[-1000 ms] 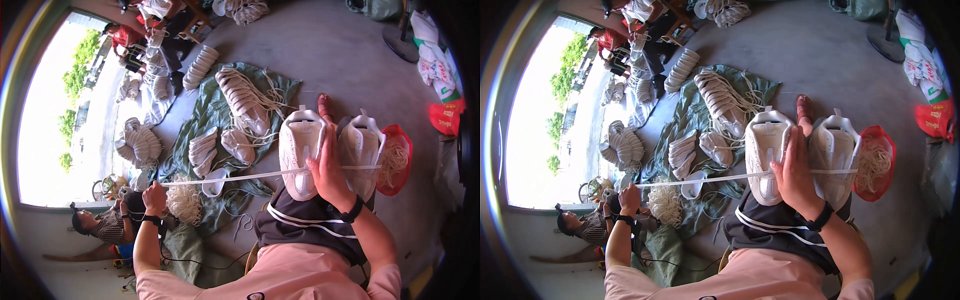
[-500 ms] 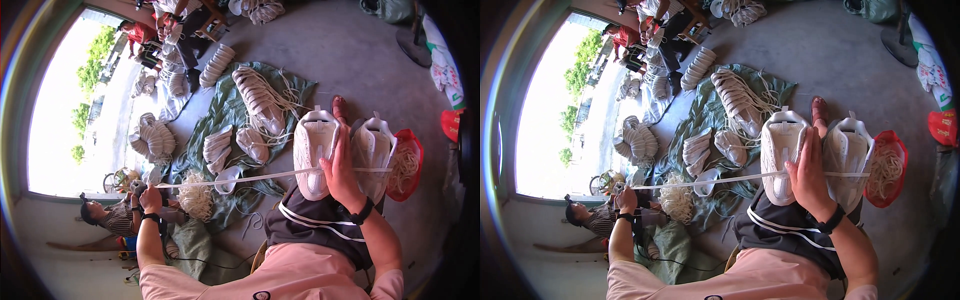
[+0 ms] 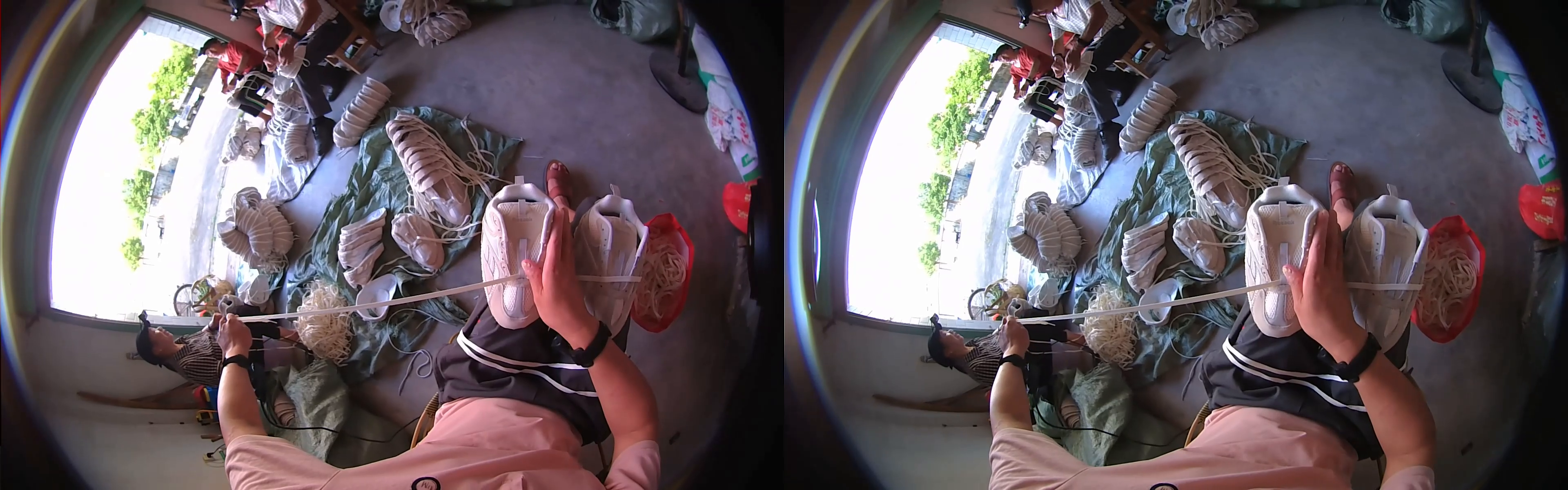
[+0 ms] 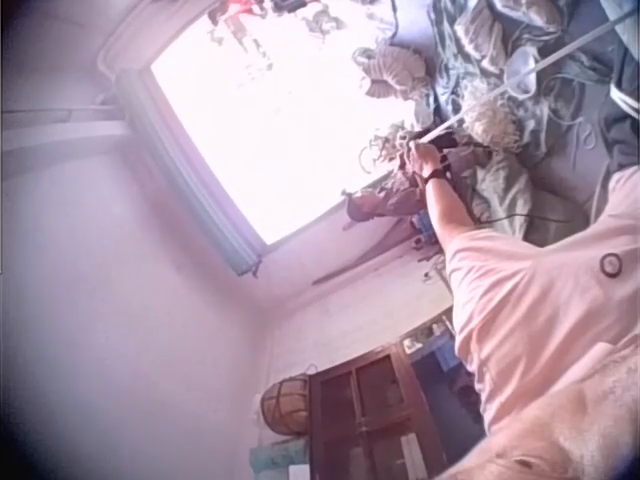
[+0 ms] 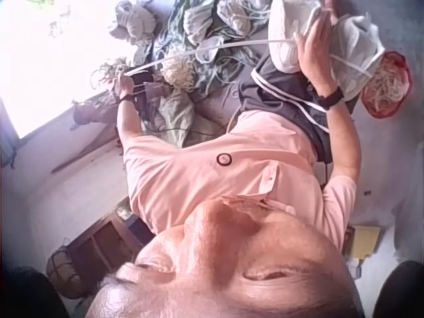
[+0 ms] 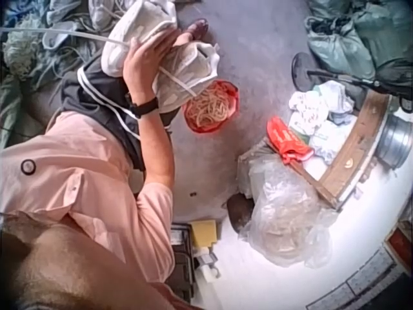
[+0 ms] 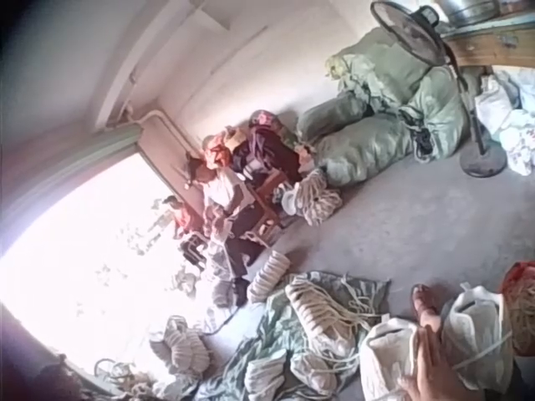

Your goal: Lacing and preparing multiple pairs of white sneakers for manufacturing assembly.

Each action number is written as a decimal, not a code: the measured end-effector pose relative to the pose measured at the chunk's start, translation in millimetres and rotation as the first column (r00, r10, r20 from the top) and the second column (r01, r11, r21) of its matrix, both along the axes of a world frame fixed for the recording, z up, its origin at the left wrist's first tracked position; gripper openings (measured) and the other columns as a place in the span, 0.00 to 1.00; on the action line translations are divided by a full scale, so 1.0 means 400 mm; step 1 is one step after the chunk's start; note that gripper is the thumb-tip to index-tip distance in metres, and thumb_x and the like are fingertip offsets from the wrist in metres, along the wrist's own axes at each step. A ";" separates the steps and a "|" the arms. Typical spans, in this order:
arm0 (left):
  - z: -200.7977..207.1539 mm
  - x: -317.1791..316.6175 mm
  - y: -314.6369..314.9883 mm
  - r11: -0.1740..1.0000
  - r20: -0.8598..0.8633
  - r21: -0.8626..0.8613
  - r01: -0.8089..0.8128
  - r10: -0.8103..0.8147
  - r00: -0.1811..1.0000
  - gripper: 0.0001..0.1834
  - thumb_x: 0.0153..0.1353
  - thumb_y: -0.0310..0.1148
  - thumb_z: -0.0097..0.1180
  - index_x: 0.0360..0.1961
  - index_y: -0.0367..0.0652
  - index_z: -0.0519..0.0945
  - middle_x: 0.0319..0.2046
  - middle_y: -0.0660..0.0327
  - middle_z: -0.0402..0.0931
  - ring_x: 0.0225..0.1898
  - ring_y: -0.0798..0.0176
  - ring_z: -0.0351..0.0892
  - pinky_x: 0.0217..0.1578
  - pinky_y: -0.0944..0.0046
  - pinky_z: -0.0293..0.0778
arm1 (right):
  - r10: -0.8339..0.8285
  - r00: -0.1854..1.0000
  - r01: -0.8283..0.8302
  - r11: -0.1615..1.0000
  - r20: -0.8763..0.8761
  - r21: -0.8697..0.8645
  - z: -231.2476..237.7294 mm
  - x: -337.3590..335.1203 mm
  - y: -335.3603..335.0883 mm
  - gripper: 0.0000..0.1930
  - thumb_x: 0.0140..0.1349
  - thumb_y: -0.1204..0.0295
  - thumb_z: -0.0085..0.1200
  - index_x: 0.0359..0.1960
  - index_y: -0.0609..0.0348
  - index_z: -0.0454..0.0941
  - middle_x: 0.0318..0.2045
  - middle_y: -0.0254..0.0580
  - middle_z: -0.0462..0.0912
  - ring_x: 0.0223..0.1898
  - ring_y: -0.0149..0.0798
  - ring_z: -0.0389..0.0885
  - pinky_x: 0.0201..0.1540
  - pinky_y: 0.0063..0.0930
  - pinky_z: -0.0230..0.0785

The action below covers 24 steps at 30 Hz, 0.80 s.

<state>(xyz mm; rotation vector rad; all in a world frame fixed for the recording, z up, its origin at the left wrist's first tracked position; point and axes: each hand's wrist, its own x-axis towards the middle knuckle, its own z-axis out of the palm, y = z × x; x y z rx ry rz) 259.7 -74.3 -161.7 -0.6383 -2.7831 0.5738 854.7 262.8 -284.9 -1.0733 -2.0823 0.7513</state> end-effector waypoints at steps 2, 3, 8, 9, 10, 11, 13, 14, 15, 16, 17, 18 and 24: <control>0.011 0.002 0.000 1.000 -0.009 0.003 -0.019 0.019 1.000 0.16 0.72 0.38 0.43 0.47 0.39 0.78 0.49 0.42 0.82 0.53 0.39 0.81 0.53 0.43 0.76 | -0.009 1.000 0.009 1.000 -0.011 0.003 -0.004 0.013 -0.004 0.42 0.71 0.71 0.51 0.75 0.78 0.37 0.72 0.79 0.47 0.74 0.73 0.49 0.76 0.53 0.45; 0.012 0.002 -0.002 0.999 -0.005 0.002 -0.047 0.047 0.999 0.16 0.72 0.37 0.43 0.48 0.38 0.78 0.51 0.43 0.81 0.53 0.39 0.81 0.53 0.43 0.76 | -0.008 1.000 0.008 1.000 -0.009 0.003 -0.003 0.012 -0.003 0.42 0.71 0.71 0.51 0.75 0.79 0.37 0.72 0.79 0.47 0.74 0.73 0.49 0.76 0.54 0.45; -0.015 -0.076 -0.087 0.994 0.011 0.097 -0.050 0.049 0.999 0.16 0.70 0.34 0.42 0.49 0.39 0.78 0.52 0.44 0.81 0.53 0.39 0.81 0.53 0.43 0.76 | -0.012 1.000 0.012 1.000 0.022 0.016 0.001 0.015 -0.006 0.42 0.71 0.71 0.52 0.75 0.79 0.38 0.72 0.80 0.48 0.74 0.73 0.50 0.76 0.54 0.45; -0.025 -0.097 -0.101 0.989 0.019 0.139 -0.039 0.037 0.999 0.16 0.69 0.34 0.42 0.49 0.40 0.78 0.52 0.44 0.81 0.53 0.38 0.81 0.53 0.43 0.76 | -0.015 0.999 0.014 1.000 0.031 0.020 0.000 0.016 -0.008 0.42 0.71 0.71 0.52 0.74 0.79 0.38 0.72 0.80 0.48 0.74 0.73 0.50 0.76 0.54 0.45; -0.025 -0.124 -0.108 0.984 0.066 0.178 0.025 -0.037 0.997 0.16 0.68 0.34 0.43 0.49 0.39 0.77 0.49 0.43 0.82 0.51 0.37 0.82 0.51 0.43 0.77 | -0.019 0.999 0.018 1.000 0.033 0.020 0.001 0.019 -0.008 0.42 0.71 0.71 0.52 0.74 0.79 0.38 0.72 0.80 0.48 0.74 0.73 0.50 0.76 0.54 0.45; 0.032 -0.183 -0.257 0.984 0.015 0.177 0.006 -0.009 1.000 0.16 0.68 0.34 0.43 0.49 0.39 0.77 0.49 0.43 0.82 0.51 0.37 0.82 0.51 0.43 0.77 | 0.011 1.000 -0.010 1.000 -0.016 0.021 0.009 0.009 -0.004 0.42 0.70 0.71 0.52 0.74 0.79 0.38 0.72 0.80 0.48 0.74 0.73 0.50 0.76 0.54 0.45; 0.013 -0.212 -0.205 0.843 0.175 0.503 -0.191 0.117 0.978 0.29 0.72 0.53 0.36 0.48 0.38 0.79 0.49 0.42 0.81 0.50 0.43 0.81 0.49 0.47 0.72 | 0.003 1.000 -0.003 1.000 0.002 0.025 0.008 0.014 -0.008 0.42 0.70 0.71 0.52 0.74 0.79 0.38 0.72 0.80 0.48 0.74 0.73 0.50 0.76 0.54 0.45; 0.012 -0.196 -0.220 0.869 0.106 0.400 -0.291 0.271 0.957 0.33 0.71 0.55 0.33 0.50 0.36 0.79 0.51 0.43 0.80 0.49 0.46 0.80 0.50 0.46 0.72 | -0.002 1.000 0.002 1.000 0.007 0.021 0.007 0.015 -0.009 0.42 0.70 0.71 0.52 0.74 0.79 0.38 0.72 0.80 0.48 0.74 0.73 0.50 0.76 0.54 0.45; -0.003 -0.186 -0.192 0.873 0.124 0.395 -0.286 0.258 0.958 0.33 0.71 0.55 0.33 0.50 0.36 0.79 0.51 0.43 0.80 0.49 0.46 0.80 0.50 0.46 0.72 | -0.018 1.000 0.018 1.000 0.026 0.017 0.004 0.022 -0.011 0.42 0.70 0.71 0.52 0.74 0.79 0.37 0.72 0.80 0.48 0.74 0.73 0.50 0.76 0.53 0.45; 0.003 -0.178 -0.191 0.879 0.120 0.353 -0.319 0.296 0.948 0.33 0.71 0.55 0.34 0.52 0.36 0.79 0.52 0.43 0.80 0.50 0.45 0.80 0.50 0.47 0.72 | -0.020 0.999 0.019 1.000 0.029 0.018 0.004 0.022 -0.012 0.42 0.70 0.71 0.52 0.74 0.79 0.37 0.72 0.80 0.48 0.74 0.73 0.50 0.76 0.53 0.45; 0.005 -0.171 -0.186 0.883 0.113 0.311 -0.352 0.333 0.936 0.34 0.71 0.56 0.34 0.55 0.37 0.79 0.54 0.44 0.80 0.51 0.44 0.80 0.50 0.47 0.72 | -0.021 0.999 0.020 1.000 0.029 0.013 0.005 0.021 -0.013 0.42 0.70 0.72 0.52 0.74 0.79 0.37 0.72 0.80 0.48 0.74 0.73 0.50 0.76 0.53 0.45; 0.022 -0.172 -0.201 0.876 0.127 0.309 -0.370 0.347 0.929 0.33 0.71 0.57 0.34 0.54 0.38 0.77 0.53 0.44 0.80 0.53 0.45 0.80 0.51 0.47 0.72 | -0.015 1.000 0.015 1.000 0.018 0.008 0.007 0.019 -0.012 0.42 0.70 0.72 0.52 0.74 0.79 0.37 0.72 0.80 0.48 0.74 0.73 0.49 0.76 0.53 0.45; 0.060 -0.078 -0.162 0.950 -0.055 0.088 -0.301 0.306 0.950 0.26 0.73 0.54 0.39 0.48 0.39 0.75 0.44 0.46 0.81 0.49 0.48 0.81 0.49 0.47 0.74 | -0.003 1.000 0.003 1.000 0.022 0.027 0.004 0.015 -0.015 0.42 0.71 0.71 0.51 0.75 0.79 0.37 0.72 0.79 0.47 0.74 0.73 0.49 0.76 0.53 0.45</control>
